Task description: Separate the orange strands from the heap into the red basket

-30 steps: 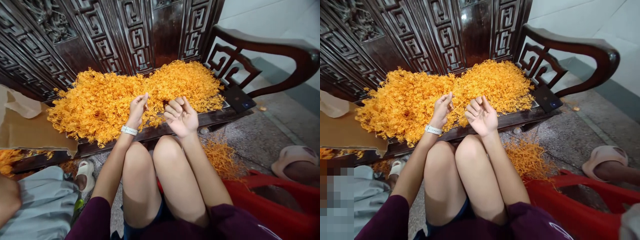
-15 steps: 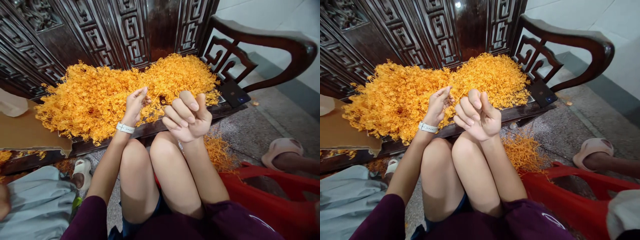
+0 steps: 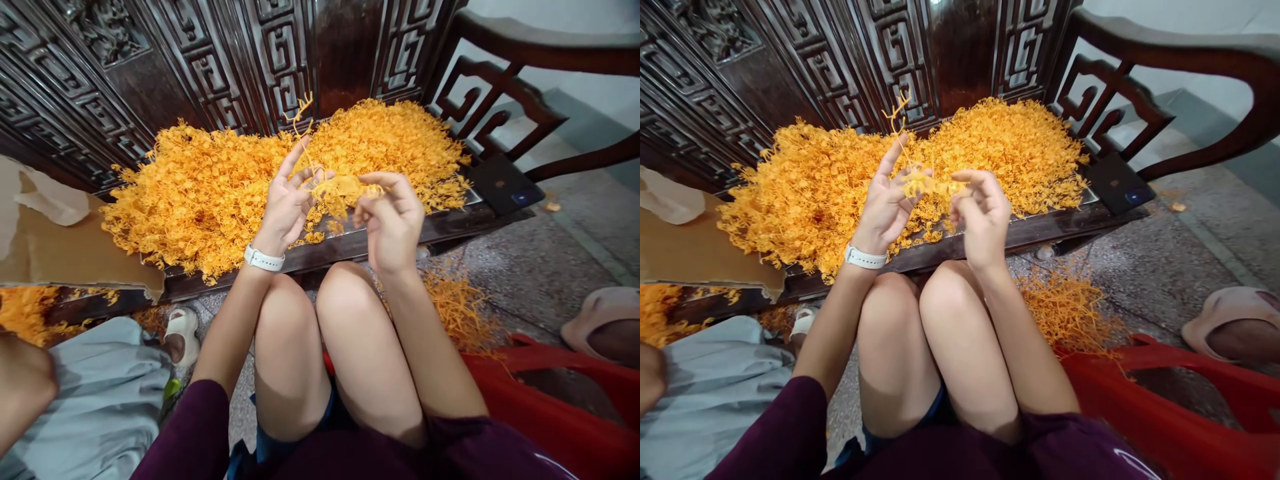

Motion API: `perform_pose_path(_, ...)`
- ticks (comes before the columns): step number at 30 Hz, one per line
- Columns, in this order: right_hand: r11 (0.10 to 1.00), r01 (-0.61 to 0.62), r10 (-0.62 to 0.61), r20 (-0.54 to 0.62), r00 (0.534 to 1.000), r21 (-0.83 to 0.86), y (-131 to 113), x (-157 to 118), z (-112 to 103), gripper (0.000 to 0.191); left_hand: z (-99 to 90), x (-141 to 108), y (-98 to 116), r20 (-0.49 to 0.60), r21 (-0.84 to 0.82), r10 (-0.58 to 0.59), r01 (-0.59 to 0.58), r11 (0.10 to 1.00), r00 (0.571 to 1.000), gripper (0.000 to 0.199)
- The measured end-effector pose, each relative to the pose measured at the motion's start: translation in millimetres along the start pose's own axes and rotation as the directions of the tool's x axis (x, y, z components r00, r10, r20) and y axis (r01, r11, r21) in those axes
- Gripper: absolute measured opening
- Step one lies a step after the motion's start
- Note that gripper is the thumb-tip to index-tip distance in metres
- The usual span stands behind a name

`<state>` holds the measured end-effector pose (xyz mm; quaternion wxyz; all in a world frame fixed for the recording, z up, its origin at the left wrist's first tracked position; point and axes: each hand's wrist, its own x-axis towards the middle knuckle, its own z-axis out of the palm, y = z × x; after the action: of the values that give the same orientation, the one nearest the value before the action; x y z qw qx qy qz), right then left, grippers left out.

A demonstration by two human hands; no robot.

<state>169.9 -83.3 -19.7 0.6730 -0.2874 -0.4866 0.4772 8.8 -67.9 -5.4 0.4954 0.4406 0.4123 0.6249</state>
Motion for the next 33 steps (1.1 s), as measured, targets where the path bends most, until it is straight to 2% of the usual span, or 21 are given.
perform_pose_path(3, 0.993, 0.117, -0.113, -0.157, 0.981, 0.019, -2.5, 2.5, -1.7, 0.014, -3.0, 5.7, -13.8, -0.044, 0.137, 0.129, -0.122, 0.983, 0.991, 0.087)
perform_pose_path(5, 0.984, 0.17, -0.175, -0.189, 0.966, -0.043, -4.4, 2.4, -1.7, 0.023, -3.1, 8.0, -20.3, -0.019, 0.211, 0.187, -0.179, 0.961, 0.982, 0.09)
perform_pose_path(7, 0.963, 0.196, -0.223, -0.135, 0.966, -0.183, -6.3, 1.1, -1.7, 0.029, -1.5, 8.8, -23.4, 0.035, 0.25, 0.238, -0.239, 0.938, 0.971, 0.09)
perform_pose_path(9, 0.902, 0.218, -0.242, -0.019, 0.97, -0.373, -8.2, -0.5, -3.2, 0.035, 1.4, 8.6, -23.3, 0.085, 0.272, 0.286, -0.299, 0.915, 0.954, 0.088)
perform_pose_path(11, 0.815, 0.218, -0.17, 0.138, 0.976, -0.537, -9.2, -2.0, -6.1, 0.046, 4.4, 8.2, -21.9, 0.119, 0.292, 0.332, -0.353, 0.889, 0.936, 0.083)
perform_pose_path(13, 0.774, 0.191, -0.06, 0.231, 0.971, -0.604, -8.5, -3.1, -8.7, 0.055, 6.0, 8.2, -21.0, 0.151, 0.311, 0.368, -0.397, 0.864, 0.918, 0.077)
perform_pose_path(15, 0.802, 0.155, 0.004, 0.264, 0.965, -0.577, -6.2, -3.5, -9.4, 0.058, 5.4, 9.0, -22.2, 0.2, 0.323, 0.383, -0.429, 0.843, 0.902, 0.076)
perform_pose_path(17, 0.856, 0.135, -0.015, 0.238, 0.971, -0.499, -3.4, -3.1, -8.2, 0.058, 2.5, 10.9, -25.7, 0.261, 0.318, 0.384, -0.454, 0.832, 0.886, 0.077)
perform_pose_path(21, 0.924, 0.15, -0.139, 0.057, 0.989, -0.352, 0.1, 0.8, -6.4, 0.055, -6.1, 17.7, -36.3, 0.377, 0.283, 0.403, -0.518, 0.807, 0.834, 0.074)
perform_pose_path(24, 0.947, 0.135, -0.146, -0.018, 0.989, -0.29, -0.2, 4.2, -10.0, 0.053, -10.9, 23.0, -42.2, 0.423, 0.249, 0.411, -0.54, 0.804, 0.808, 0.072)
perform_pose_path(26, 0.94, 0.141, -0.14, 0.026, 0.99, -0.309, -1.7, 4.4, -13.3, 0.053, -11.9, 24.0, -42.7, 0.429, 0.237, 0.402, -0.53, 0.814, 0.809, 0.074)
perform_pose_path(28, 0.909, 0.164, -0.113, 0.153, 0.982, -0.383, -3.7, 2.6, -15.6, 0.053, -10.3, 21.5, -39.1, 0.414, 0.236, 0.395, -0.516, 0.823, 0.82, 0.077)
perform_pose_path(31, 0.838, 0.202, -0.033, 0.322, 0.946, -0.507, -5.4, -0.9, -16.9, 0.052, -2.7, 11.8, -26.8, 0.326, 0.261, 0.359, -0.449, 0.855, 0.874, 0.074)
perform_pose_path(33, 0.813, 0.212, -0.011, 0.349, 0.937, -0.542, -5.3, -1.9, -17.2, 0.052, 3.7, 4.5, -17.2, 0.269, 0.285, 0.31, -0.383, 0.879, 0.912, 0.068)
